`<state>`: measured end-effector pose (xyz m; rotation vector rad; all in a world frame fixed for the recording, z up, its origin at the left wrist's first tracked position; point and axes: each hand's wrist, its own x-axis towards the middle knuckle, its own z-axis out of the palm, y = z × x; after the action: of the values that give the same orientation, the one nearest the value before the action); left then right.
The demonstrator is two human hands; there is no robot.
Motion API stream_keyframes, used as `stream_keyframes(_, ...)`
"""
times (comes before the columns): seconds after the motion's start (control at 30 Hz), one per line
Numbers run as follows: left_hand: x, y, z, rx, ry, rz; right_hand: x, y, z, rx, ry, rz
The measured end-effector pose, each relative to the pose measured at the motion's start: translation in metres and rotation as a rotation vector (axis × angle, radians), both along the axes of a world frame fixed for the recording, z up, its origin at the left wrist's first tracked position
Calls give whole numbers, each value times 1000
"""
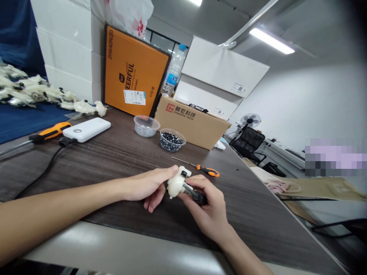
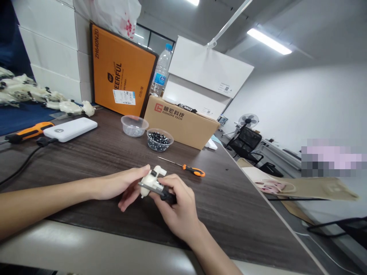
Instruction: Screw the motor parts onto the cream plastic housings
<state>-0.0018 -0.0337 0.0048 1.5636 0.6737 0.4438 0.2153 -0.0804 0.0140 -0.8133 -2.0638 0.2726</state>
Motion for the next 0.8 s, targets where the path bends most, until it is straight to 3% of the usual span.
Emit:
stream_keyframes(0.13, -4, -9, 8, 180, -88, 166, -4, 0, 2, -47, 51, -83)
stream_keyframes(0.37, -6, -13, 7, 395, -56, 86, -11, -4, 0, -118, 63, -99)
stream_keyframes(0.6, 1, -14, 7, 130, -199, 121, -11, -8, 1, -183, 43, -69)
stream_keyframes(0.8, 2, -14, 8, 68, -196, 119, -4, -4, 8, -165, 34, -105)
